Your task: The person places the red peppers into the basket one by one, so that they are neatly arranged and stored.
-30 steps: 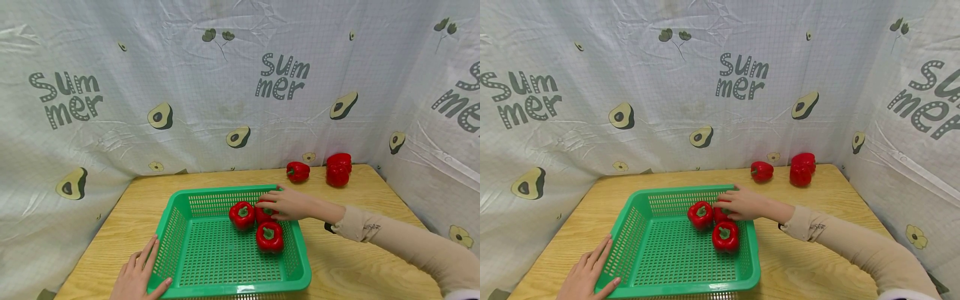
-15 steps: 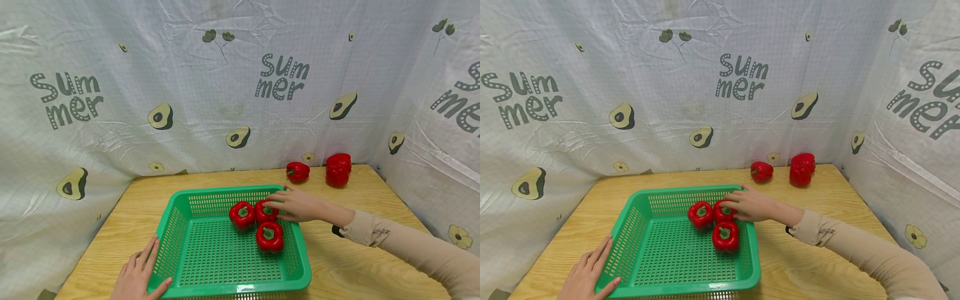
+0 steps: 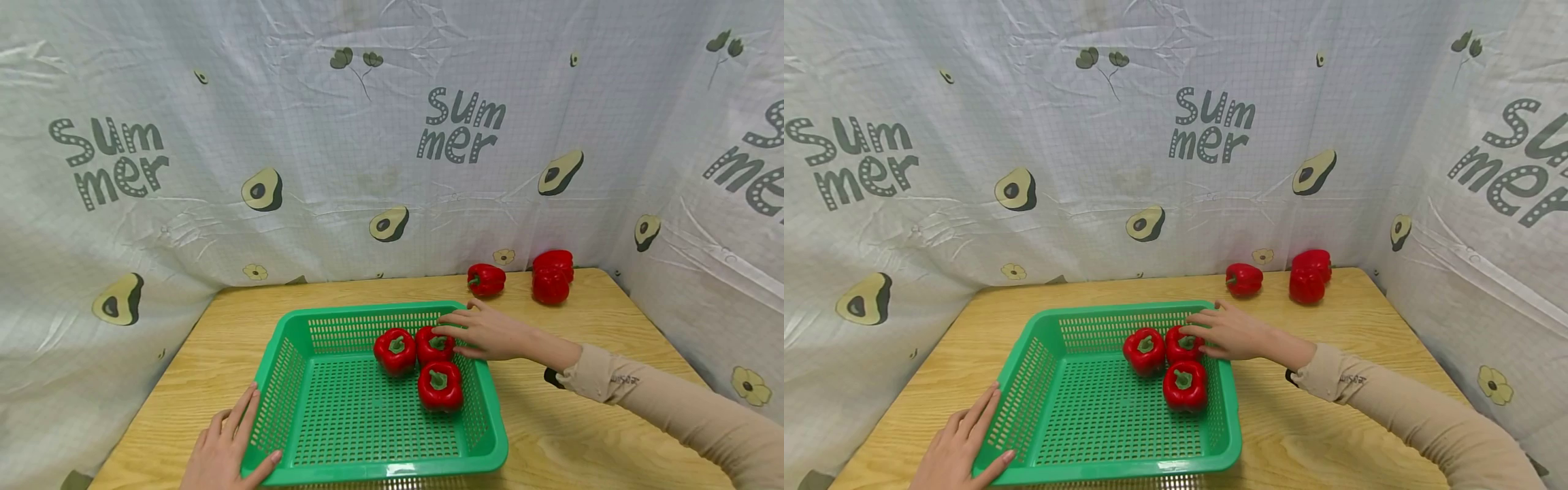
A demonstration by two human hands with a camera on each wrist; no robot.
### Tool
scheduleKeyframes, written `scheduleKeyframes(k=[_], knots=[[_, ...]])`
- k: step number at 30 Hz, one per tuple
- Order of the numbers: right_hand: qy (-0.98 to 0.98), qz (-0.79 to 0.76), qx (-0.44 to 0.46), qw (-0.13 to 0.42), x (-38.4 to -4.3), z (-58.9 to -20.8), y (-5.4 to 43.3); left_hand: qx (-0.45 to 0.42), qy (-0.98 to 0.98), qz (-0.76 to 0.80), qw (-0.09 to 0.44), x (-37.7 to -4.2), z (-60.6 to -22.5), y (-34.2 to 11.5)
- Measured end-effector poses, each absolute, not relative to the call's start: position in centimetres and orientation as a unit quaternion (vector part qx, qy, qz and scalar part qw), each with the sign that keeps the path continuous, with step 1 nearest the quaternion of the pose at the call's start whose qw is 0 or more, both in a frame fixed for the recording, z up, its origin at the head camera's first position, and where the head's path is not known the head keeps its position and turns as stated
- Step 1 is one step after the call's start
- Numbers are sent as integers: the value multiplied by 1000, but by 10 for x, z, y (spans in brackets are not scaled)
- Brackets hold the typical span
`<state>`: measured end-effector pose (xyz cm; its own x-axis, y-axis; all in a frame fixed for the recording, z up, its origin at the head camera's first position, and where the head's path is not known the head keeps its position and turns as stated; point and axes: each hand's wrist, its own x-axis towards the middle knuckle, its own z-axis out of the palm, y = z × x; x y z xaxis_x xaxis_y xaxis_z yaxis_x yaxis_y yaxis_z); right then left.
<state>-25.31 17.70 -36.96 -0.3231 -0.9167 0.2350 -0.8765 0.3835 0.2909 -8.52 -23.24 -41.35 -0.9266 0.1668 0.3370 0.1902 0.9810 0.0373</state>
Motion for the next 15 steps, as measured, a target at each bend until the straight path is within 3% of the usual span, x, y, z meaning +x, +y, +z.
scheduleKeyframes(k=[6,15], knots=[[-810,-49,549,198,-257,-372,179,-89,-981,-40,165,-88,-412,-231],[-835,-66,520,170,-267,-372,185,-108,-977,-55,178,-97,-410,-226]])
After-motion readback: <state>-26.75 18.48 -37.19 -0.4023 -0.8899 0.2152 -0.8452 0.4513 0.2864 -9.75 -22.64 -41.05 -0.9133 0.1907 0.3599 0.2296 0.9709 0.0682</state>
